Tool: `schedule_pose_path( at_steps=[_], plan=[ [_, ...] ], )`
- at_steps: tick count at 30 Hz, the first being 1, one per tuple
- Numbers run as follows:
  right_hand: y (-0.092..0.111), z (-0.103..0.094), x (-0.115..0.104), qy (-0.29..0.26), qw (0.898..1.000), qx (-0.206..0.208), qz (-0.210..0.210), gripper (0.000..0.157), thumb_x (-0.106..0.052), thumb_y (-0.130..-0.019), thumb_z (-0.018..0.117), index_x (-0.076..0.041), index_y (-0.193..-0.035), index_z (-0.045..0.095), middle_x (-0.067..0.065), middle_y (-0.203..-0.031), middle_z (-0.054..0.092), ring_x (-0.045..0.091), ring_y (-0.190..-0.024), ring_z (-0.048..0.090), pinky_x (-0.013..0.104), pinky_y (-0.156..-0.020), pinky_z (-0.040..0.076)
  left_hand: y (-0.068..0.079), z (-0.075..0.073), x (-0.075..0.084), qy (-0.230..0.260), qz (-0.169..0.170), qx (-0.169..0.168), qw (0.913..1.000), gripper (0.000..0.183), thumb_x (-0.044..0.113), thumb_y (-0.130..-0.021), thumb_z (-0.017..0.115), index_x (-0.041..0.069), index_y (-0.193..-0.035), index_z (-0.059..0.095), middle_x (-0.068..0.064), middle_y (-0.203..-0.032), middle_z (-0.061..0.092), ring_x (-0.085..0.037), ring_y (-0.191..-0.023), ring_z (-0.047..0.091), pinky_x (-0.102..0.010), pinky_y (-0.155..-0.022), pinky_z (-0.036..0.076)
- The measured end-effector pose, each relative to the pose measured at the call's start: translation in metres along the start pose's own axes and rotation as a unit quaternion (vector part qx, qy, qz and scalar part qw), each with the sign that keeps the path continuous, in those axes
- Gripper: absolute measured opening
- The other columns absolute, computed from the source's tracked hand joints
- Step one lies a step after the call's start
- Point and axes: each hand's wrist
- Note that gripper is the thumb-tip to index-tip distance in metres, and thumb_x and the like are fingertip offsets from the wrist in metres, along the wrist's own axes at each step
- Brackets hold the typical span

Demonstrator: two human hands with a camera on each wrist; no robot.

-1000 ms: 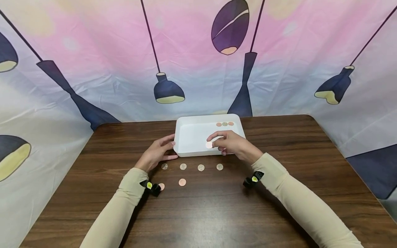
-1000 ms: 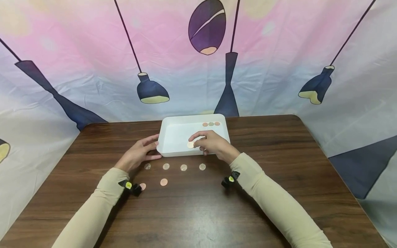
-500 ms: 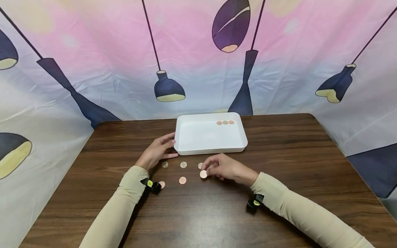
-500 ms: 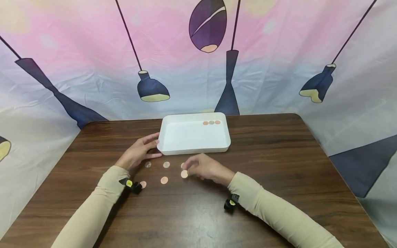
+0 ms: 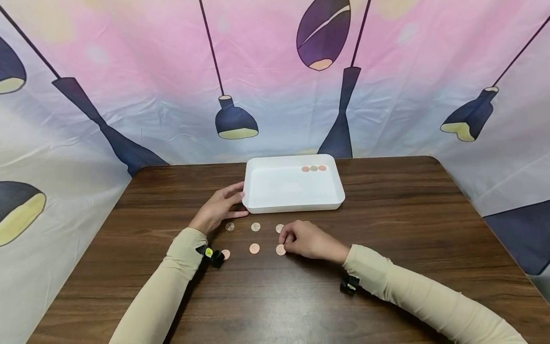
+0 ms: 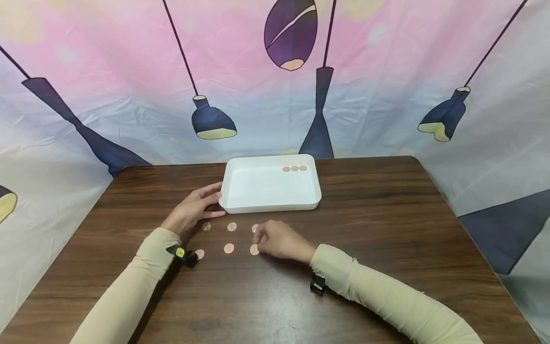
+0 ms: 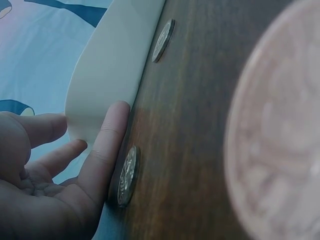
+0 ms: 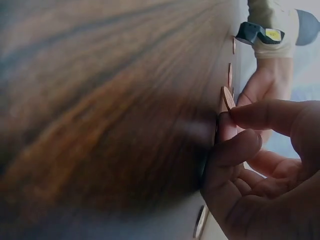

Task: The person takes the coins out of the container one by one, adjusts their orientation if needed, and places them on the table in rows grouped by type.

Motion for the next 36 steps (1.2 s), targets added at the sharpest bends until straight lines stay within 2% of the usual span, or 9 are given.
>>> schedule_pose_path(
  at_steps=[10,15,21,28,36],
  plan=[
    [0.004,0.005,-0.006,0.043,0.999,0.017,-0.002,0.016,-0.005,-0.091,0.077,-0.015,-0.083,0.067,-0.01,-0.068,0.057,0.004,-0.064,0.05,0.02,-0.064,0.044,0.0,-0.001,0.001,0.002,-0.002,-0.001,1.0,0.056,0.014,-0.115,0.045,0.013,-0.169,0.028,-0.023,-0.16,0.038,-0.035,-0.132,0.055,-0.037,-0.099,0.062],
    [0.005,0.007,-0.007,0.06,0.998,0.02,-0.008,0.023,-0.007,-0.094,0.077,-0.016,-0.08,0.061,-0.012,-0.063,0.053,0.003,-0.053,0.05,0.02,-0.059,0.044,-0.002,-0.002,0.003,-0.01,0.001,-0.009,0.9999,0.056,0.014,-0.115,0.044,0.014,-0.169,0.027,-0.024,-0.159,0.039,-0.035,-0.133,0.055,-0.037,-0.099,0.062],
    [0.006,0.006,-0.007,0.044,0.999,0.018,-0.012,0.019,0.004,-0.093,0.067,-0.012,-0.084,0.06,-0.01,-0.061,0.051,0.002,-0.043,0.049,0.018,-0.051,0.044,-0.002,-0.002,0.006,-0.013,-0.004,-0.011,0.9999,0.056,0.014,-0.115,0.043,0.014,-0.169,0.027,-0.025,-0.159,0.04,-0.036,-0.135,0.054,-0.037,-0.1,0.062],
    [0.004,0.007,-0.008,0.041,0.997,0.011,-0.067,0.011,0.002,-0.092,0.069,-0.008,-0.097,0.07,-0.01,-0.072,0.059,0.002,-0.066,0.051,0.02,-0.065,0.047,-0.002,-0.002,0.006,-0.011,-0.006,-0.007,0.9999,0.056,0.013,-0.115,0.044,0.014,-0.169,0.027,-0.025,-0.159,0.039,-0.036,-0.134,0.054,-0.037,-0.099,0.062],
    [0.003,0.012,-0.01,0.067,0.995,0.006,-0.077,0.012,-0.002,-0.093,0.072,-0.008,-0.103,0.075,-0.005,-0.086,0.062,0.007,-0.079,0.055,0.024,-0.073,0.05,-0.003,-0.002,0.002,-0.005,-0.005,-0.003,1.0,0.056,0.013,-0.115,0.045,0.014,-0.169,0.028,-0.024,-0.158,0.038,-0.035,-0.133,0.055,-0.037,-0.1,0.062]
  ],
)
Point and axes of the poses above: each hand's wrist, its own y-axis away from the middle knuckle, its own z-axis out of the palm, x = y × z
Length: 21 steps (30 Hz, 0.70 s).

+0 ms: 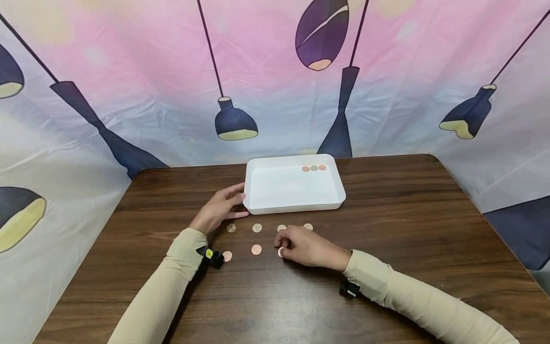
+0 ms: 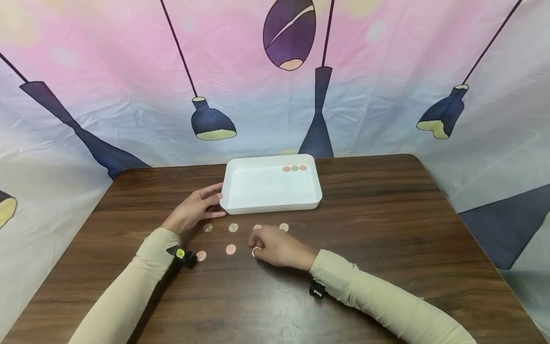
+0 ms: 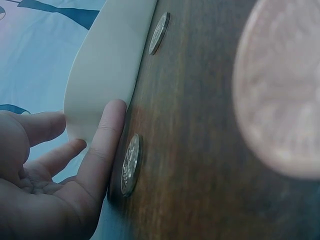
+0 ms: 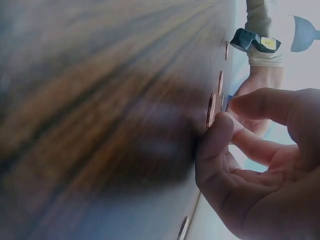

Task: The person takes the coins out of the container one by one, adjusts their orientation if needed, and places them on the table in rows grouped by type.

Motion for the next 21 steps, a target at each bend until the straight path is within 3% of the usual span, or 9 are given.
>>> schedule_pose_path(
  at_steps=[7,13,21],
  plan=[
    [-0.008,0.006,-0.011,0.016,0.997,-0.041,-0.057,0.027,-0.001,-0.097,0.065,-0.011,-0.119,0.076,0.0,-0.103,0.066,0.008,-0.085,0.054,0.021,-0.078,0.049,0.0,-0.002,-0.002,-0.004,0.002,-0.003,1.0,0.057,0.014,-0.115,0.045,0.013,-0.169,0.028,-0.025,-0.158,0.038,-0.038,-0.138,0.051,-0.037,-0.101,0.061],
    [-0.013,0.009,-0.015,0.046,0.995,-0.077,-0.052,0.034,-0.004,-0.101,0.063,-0.016,-0.128,0.077,-0.001,-0.105,0.063,0.007,-0.085,0.049,0.02,-0.074,0.047,0.001,0.001,-0.003,-0.002,0.001,-0.006,1.0,0.057,0.014,-0.115,0.046,0.014,-0.169,0.028,-0.024,-0.16,0.037,-0.038,-0.141,0.049,-0.037,-0.101,0.061],
    [-0.013,0.005,-0.016,0.037,0.994,-0.077,-0.063,0.033,-0.005,-0.103,0.061,-0.02,-0.127,0.078,-0.004,-0.103,0.064,0.006,-0.083,0.047,0.019,-0.073,0.045,0.0,-0.002,-0.003,-0.006,0.012,-0.006,0.9999,0.057,0.014,-0.115,0.046,0.012,-0.169,0.028,-0.025,-0.157,0.039,-0.039,-0.139,0.051,-0.037,-0.101,0.061]
  ],
)
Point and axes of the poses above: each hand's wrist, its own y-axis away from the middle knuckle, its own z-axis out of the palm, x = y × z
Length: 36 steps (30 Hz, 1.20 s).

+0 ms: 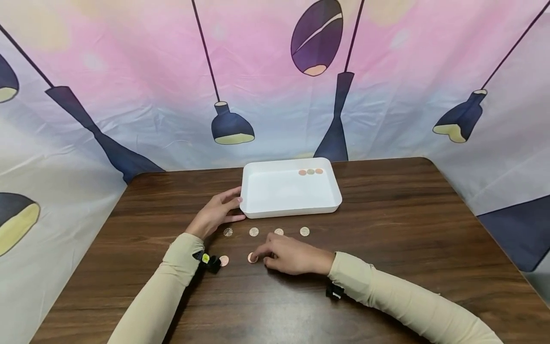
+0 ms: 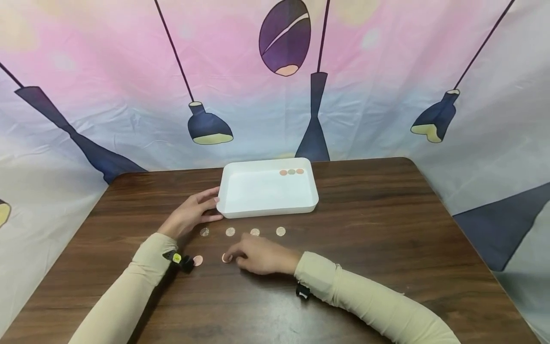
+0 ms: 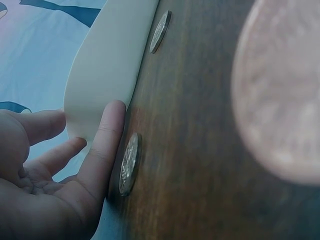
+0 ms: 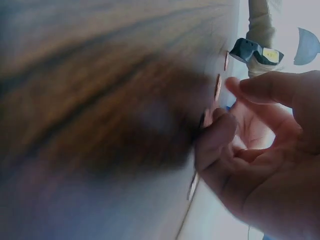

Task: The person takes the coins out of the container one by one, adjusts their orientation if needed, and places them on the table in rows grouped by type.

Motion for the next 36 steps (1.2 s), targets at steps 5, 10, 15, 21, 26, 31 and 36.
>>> schedule_pose_path(
  at_steps=[5,10,15,21,26,31,36],
  plan=[
    [0.006,-0.022,0.005,-0.045,0.996,0.075,-0.01,0.029,-0.003,-0.103,0.062,-0.014,-0.125,0.077,-0.001,-0.102,0.066,0.009,-0.087,0.053,0.023,-0.076,0.05,-0.002,0.0,-0.001,0.0,0.002,0.002,1.0,0.056,0.012,-0.115,0.045,0.01,-0.168,0.027,-0.027,-0.151,0.043,-0.035,-0.133,0.055,-0.037,-0.1,0.061],
    [0.011,-0.05,0.022,-0.112,0.979,0.169,0.014,0.024,-0.001,-0.102,0.059,-0.004,-0.122,0.073,0.007,-0.101,0.07,0.016,-0.088,0.064,0.027,-0.079,0.055,-0.002,0.001,-0.001,0.0,0.004,-0.002,1.0,0.057,0.013,-0.115,0.045,0.01,-0.169,0.026,-0.026,-0.157,0.04,-0.036,-0.135,0.053,-0.036,-0.101,0.061],
    [0.009,-0.077,0.047,-0.134,0.959,0.236,0.084,0.026,-0.006,-0.102,0.06,-0.002,-0.126,0.07,0.006,-0.096,0.069,0.02,-0.088,0.065,0.03,-0.076,0.055,-0.001,0.001,0.0,0.003,-0.003,0.004,1.0,0.058,0.013,-0.115,0.046,0.01,-0.169,0.026,-0.026,-0.16,0.038,-0.035,-0.135,0.053,-0.034,-0.1,0.061],
    [-0.003,-0.098,0.083,-0.216,0.928,0.257,0.162,0.041,-0.01,-0.106,0.059,0.002,-0.144,0.056,0.02,-0.121,0.066,0.035,-0.11,0.066,0.042,-0.087,0.063,-0.001,0.001,-0.001,0.013,-0.005,0.005,0.9999,0.057,0.013,-0.115,0.046,0.011,-0.169,0.026,-0.025,-0.161,0.037,-0.035,-0.136,0.052,-0.034,-0.1,0.061],
    [-0.019,-0.102,0.109,-0.23,0.917,0.244,0.217,0.051,-0.009,-0.104,0.064,0.001,-0.151,0.048,0.021,-0.133,0.06,0.032,-0.111,0.061,0.034,-0.081,0.056,0.001,0.001,-0.001,0.016,0.002,0.001,0.9999,0.057,0.012,-0.115,0.045,0.01,-0.169,0.026,-0.026,-0.162,0.036,-0.037,-0.138,0.05,-0.036,-0.101,0.061],
    [-0.029,-0.101,0.127,-0.218,0.916,0.229,0.246,0.051,-0.011,-0.105,0.062,-0.001,-0.151,0.046,0.014,-0.148,0.059,0.032,-0.12,0.058,0.037,-0.089,0.052,0.002,0.001,-0.002,0.02,0.001,0.003,0.9998,0.057,0.012,-0.115,0.046,0.01,-0.169,0.026,-0.024,-0.162,0.036,-0.037,-0.139,0.05,-0.036,-0.101,0.061],
    [-0.03,-0.098,0.135,-0.192,0.925,0.223,0.241,0.047,-0.012,-0.107,0.054,-0.003,-0.153,0.049,0.015,-0.149,0.057,0.033,-0.127,0.054,0.045,-0.105,0.048,0.001,0.0,-0.001,0.022,0.0,0.0,0.9998,0.057,0.012,-0.115,0.045,0.011,-0.169,0.027,-0.024,-0.163,0.036,-0.037,-0.137,0.051,-0.037,-0.102,0.061]
  ],
)
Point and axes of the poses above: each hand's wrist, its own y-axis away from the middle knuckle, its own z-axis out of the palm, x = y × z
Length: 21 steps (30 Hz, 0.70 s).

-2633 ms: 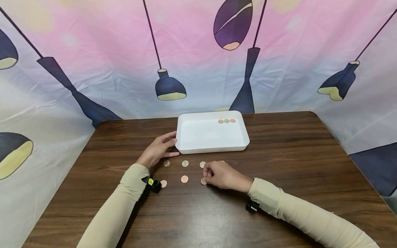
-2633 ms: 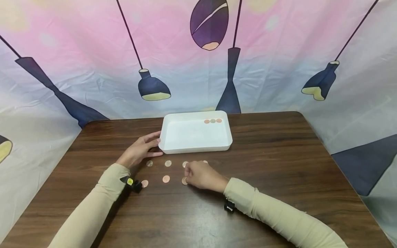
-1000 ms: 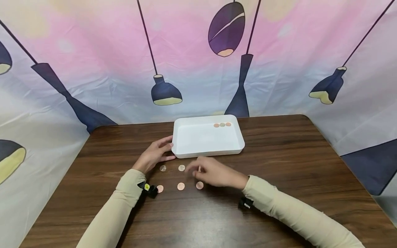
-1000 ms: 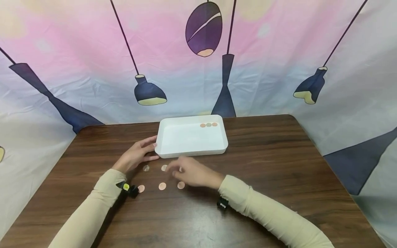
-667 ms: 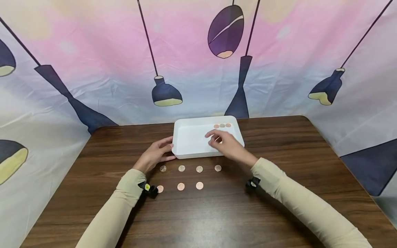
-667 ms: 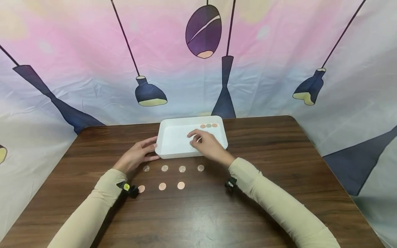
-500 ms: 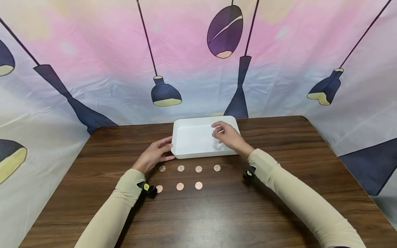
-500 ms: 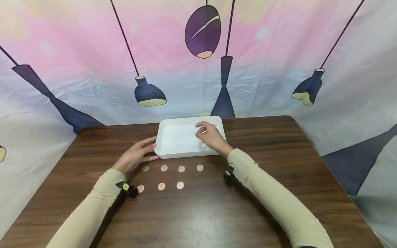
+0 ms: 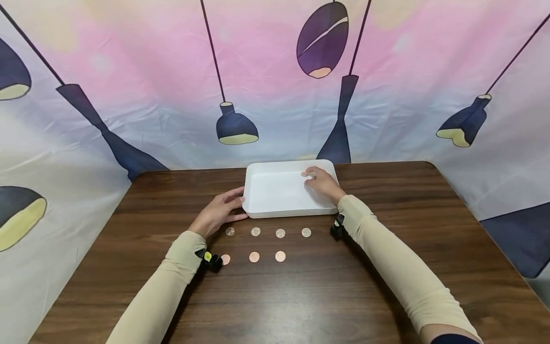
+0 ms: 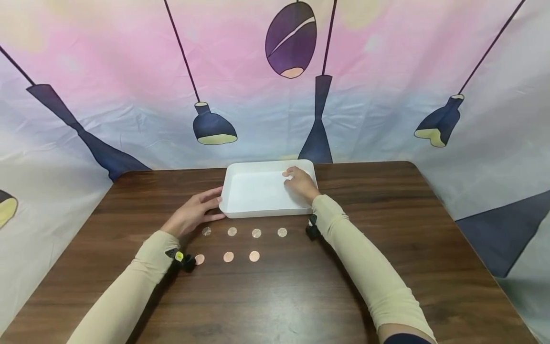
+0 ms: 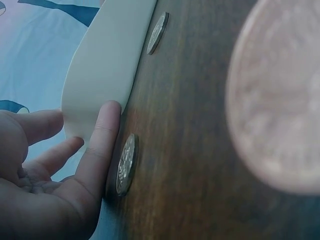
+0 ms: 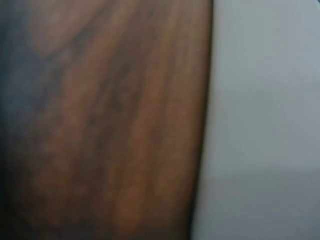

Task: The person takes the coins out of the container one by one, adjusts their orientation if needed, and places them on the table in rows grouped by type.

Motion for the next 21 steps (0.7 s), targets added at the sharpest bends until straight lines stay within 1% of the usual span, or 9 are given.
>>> schedule_pose_path(
  at_steps=[2,5,6,9,10,12,16,18,21],
  plan=[
    [0.0004,-0.0006,0.002,0.016,1.0,-0.002,-0.007,0.047,-0.012,-0.108,0.052,-0.004,-0.154,0.051,0.017,-0.141,0.059,0.031,-0.117,0.054,0.042,-0.101,0.046,-0.0011,0.0001,0.0002,-0.001,0.003,-0.003,1.0,0.057,0.012,-0.115,0.045,0.01,-0.169,0.026,-0.024,-0.163,0.035,-0.036,-0.136,0.052,-0.037,-0.102,0.061],
    [0.0017,-0.0009,0.0023,0.028,0.999,-0.007,-0.014,0.048,-0.012,-0.106,0.051,-0.005,-0.153,0.054,0.019,-0.127,0.062,0.027,-0.099,0.051,0.038,-0.088,0.043,-0.0023,0.0002,-0.0002,0.002,0.0,0.002,1.0,0.057,0.012,-0.115,0.046,0.011,-0.169,0.028,-0.024,-0.162,0.037,-0.035,-0.136,0.052,-0.037,-0.1,0.061],
    [0.0014,-0.0007,0.0025,0.031,0.999,-0.008,-0.017,0.048,-0.011,-0.105,0.051,-0.006,-0.152,0.056,0.019,-0.123,0.062,0.025,-0.095,0.051,0.036,-0.085,0.042,-0.0023,0.0001,-0.0007,0.003,0.0,0.003,1.0,0.057,0.012,-0.115,0.046,0.011,-0.169,0.028,-0.024,-0.162,0.037,-0.035,-0.136,0.052,-0.036,-0.1,0.061],
    [0.0005,-0.0019,0.0034,0.037,0.999,-0.013,-0.033,0.046,-0.01,-0.103,0.052,-0.007,-0.148,0.061,0.017,-0.119,0.063,0.022,-0.088,0.05,0.033,-0.082,0.042,-0.0018,0.0008,0.0006,0.003,-0.002,0.008,1.0,0.057,0.012,-0.115,0.046,0.011,-0.168,0.028,-0.024,-0.16,0.039,-0.035,-0.136,0.052,-0.036,-0.1,0.062],
    [-0.0001,-0.0021,0.004,0.039,0.998,-0.016,-0.039,0.045,-0.009,-0.103,0.052,-0.006,-0.147,0.062,0.017,-0.12,0.064,0.021,-0.086,0.05,0.032,-0.082,0.042,-0.0015,0.001,0.0005,0.002,-0.002,0.009,1.0,0.057,0.012,-0.115,0.046,0.011,-0.168,0.028,-0.024,-0.159,0.039,-0.035,-0.136,0.052,-0.035,-0.1,0.061],
    [-0.0016,-0.0022,0.0056,0.049,0.997,-0.022,-0.056,0.043,-0.007,-0.103,0.052,-0.005,-0.144,0.065,0.017,-0.127,0.065,0.021,-0.086,0.049,0.032,-0.082,0.042,-0.0009,0.0013,0.0003,0.001,0.0,0.01,0.9999,0.057,0.012,-0.115,0.046,0.01,-0.168,0.028,-0.025,-0.157,0.039,-0.036,-0.136,0.052,-0.035,-0.1,0.061],
    [0.0,-0.0028,0.0075,0.048,0.994,-0.035,-0.089,0.04,-0.003,-0.103,0.051,-0.003,-0.14,0.068,0.016,-0.142,0.064,0.023,-0.096,0.047,0.033,-0.087,0.041,-0.0021,0.0024,-0.0006,0.002,0.0,0.009,1.0,0.057,0.012,-0.114,0.047,0.009,-0.168,0.028,-0.025,-0.157,0.04,-0.035,-0.134,0.053,-0.034,-0.099,0.062],
    [0.0006,-0.0023,0.0087,0.047,0.993,-0.044,-0.097,0.039,-0.002,-0.104,0.051,-0.003,-0.139,0.069,0.016,-0.144,0.064,0.024,-0.099,0.046,0.033,-0.088,0.04,-0.0021,0.0026,-0.0007,0.002,-0.001,0.007,1.0,0.057,0.012,-0.114,0.047,0.009,-0.168,0.028,-0.025,-0.159,0.039,-0.034,-0.133,0.054,-0.034,-0.099,0.062],
    [0.001,-0.0009,0.0083,0.043,0.992,-0.058,-0.1,0.039,-0.002,-0.105,0.051,-0.004,-0.14,0.069,0.014,-0.143,0.065,0.022,-0.094,0.044,0.032,-0.085,0.038,-0.0007,0.0023,-0.0006,0.001,-0.004,0.009,0.9999,0.057,0.012,-0.115,0.047,0.01,-0.168,0.028,-0.024,-0.161,0.037,-0.034,-0.132,0.054,-0.035,-0.099,0.062]
  ],
)
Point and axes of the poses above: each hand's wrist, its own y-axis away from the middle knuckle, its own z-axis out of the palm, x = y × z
